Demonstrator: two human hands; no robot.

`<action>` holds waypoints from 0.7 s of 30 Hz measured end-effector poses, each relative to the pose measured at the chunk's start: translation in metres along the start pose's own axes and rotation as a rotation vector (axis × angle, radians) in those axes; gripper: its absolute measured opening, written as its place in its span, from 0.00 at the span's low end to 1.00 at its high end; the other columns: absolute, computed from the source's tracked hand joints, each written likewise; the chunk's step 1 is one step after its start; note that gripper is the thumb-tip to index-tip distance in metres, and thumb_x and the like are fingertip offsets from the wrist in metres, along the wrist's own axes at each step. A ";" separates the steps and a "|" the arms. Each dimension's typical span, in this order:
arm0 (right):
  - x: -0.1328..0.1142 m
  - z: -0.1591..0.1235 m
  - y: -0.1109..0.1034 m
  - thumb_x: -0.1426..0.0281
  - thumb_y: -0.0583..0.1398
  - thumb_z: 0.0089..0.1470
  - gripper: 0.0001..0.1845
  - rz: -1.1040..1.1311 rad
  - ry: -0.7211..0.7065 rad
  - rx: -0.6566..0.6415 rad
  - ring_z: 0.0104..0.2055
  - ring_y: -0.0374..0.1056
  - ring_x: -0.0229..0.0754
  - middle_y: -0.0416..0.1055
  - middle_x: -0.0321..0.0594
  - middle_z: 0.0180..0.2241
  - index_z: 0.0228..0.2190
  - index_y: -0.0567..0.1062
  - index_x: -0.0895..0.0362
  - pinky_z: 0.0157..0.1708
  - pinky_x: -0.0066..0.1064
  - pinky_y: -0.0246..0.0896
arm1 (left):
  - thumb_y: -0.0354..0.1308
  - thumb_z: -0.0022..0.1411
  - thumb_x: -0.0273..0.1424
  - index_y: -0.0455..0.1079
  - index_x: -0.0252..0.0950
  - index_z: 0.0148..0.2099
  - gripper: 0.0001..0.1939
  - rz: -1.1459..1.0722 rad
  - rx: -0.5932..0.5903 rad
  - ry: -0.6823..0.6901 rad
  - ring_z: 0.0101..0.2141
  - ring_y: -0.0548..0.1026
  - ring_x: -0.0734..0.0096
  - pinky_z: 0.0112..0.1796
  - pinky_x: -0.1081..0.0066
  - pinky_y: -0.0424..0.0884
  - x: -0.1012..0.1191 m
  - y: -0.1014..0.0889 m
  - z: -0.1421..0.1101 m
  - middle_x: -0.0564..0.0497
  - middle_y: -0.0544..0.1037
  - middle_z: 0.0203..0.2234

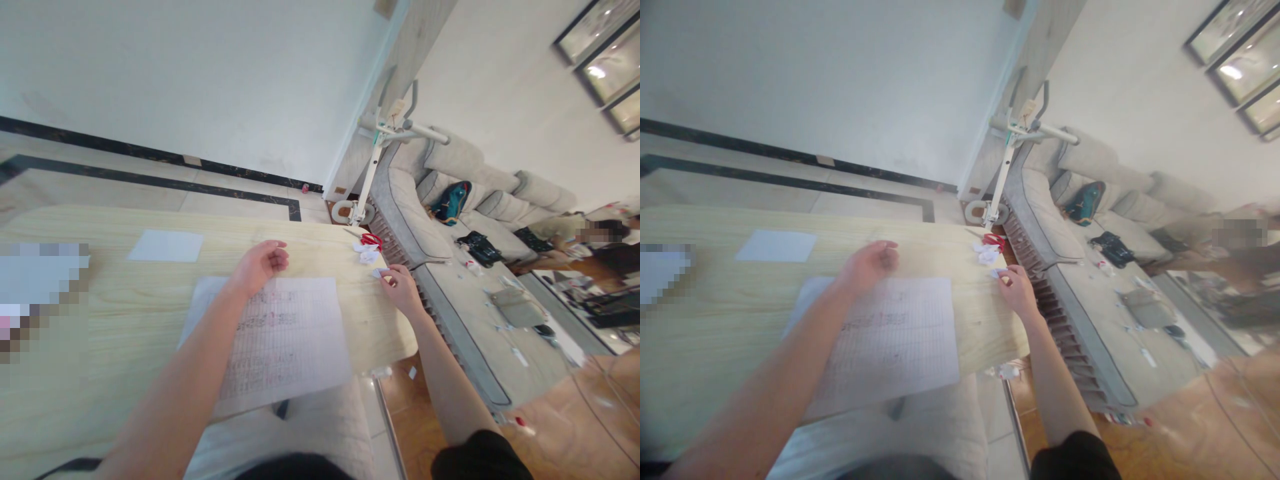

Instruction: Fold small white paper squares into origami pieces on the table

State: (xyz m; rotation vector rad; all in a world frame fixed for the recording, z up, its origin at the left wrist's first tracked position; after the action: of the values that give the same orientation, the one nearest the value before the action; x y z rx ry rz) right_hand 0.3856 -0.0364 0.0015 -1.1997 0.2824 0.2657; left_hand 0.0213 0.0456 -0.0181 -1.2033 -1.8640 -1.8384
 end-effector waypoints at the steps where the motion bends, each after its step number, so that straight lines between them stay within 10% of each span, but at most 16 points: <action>1: 0.000 0.000 0.000 0.66 0.57 0.47 0.11 -0.003 -0.004 0.001 0.24 0.63 0.34 0.64 0.47 0.43 0.32 0.76 0.58 0.32 0.34 0.66 | 0.59 0.50 0.31 0.71 0.31 0.35 0.09 -0.009 -0.005 0.004 0.26 0.71 0.73 0.30 0.71 0.67 0.000 0.000 0.000 0.50 0.73 0.22; 13: -0.010 0.013 -0.018 0.62 0.59 0.45 0.14 -0.055 -0.031 0.182 0.21 0.63 0.36 0.67 0.49 0.41 0.33 0.75 0.58 0.27 0.36 0.66 | 0.62 0.49 0.30 0.68 0.32 0.30 0.08 -0.069 -0.060 0.060 0.23 0.71 0.76 0.27 0.73 0.66 -0.005 0.002 0.008 0.50 0.73 0.23; 21: -0.110 0.041 -0.013 0.65 0.59 0.47 0.11 0.112 -0.221 0.266 0.26 0.66 0.39 0.69 0.46 0.40 0.34 0.75 0.56 0.28 0.36 0.67 | 0.58 0.51 0.31 0.66 0.31 0.25 0.08 -0.038 -0.024 0.041 0.22 0.70 0.77 0.27 0.73 0.66 -0.007 0.007 0.009 0.51 0.71 0.21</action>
State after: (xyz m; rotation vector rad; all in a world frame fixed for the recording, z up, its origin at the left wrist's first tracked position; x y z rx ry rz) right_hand 0.2909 -0.0078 0.0656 -0.8844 0.1848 0.4408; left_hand 0.0337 0.0505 -0.0193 -1.1372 -1.8608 -1.8954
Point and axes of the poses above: each hand's wrist, its own z-axis towards the middle knuckle, its own y-axis out of the palm, x = y × z, the point moved 3 cm from there along z, towards the middle knuckle
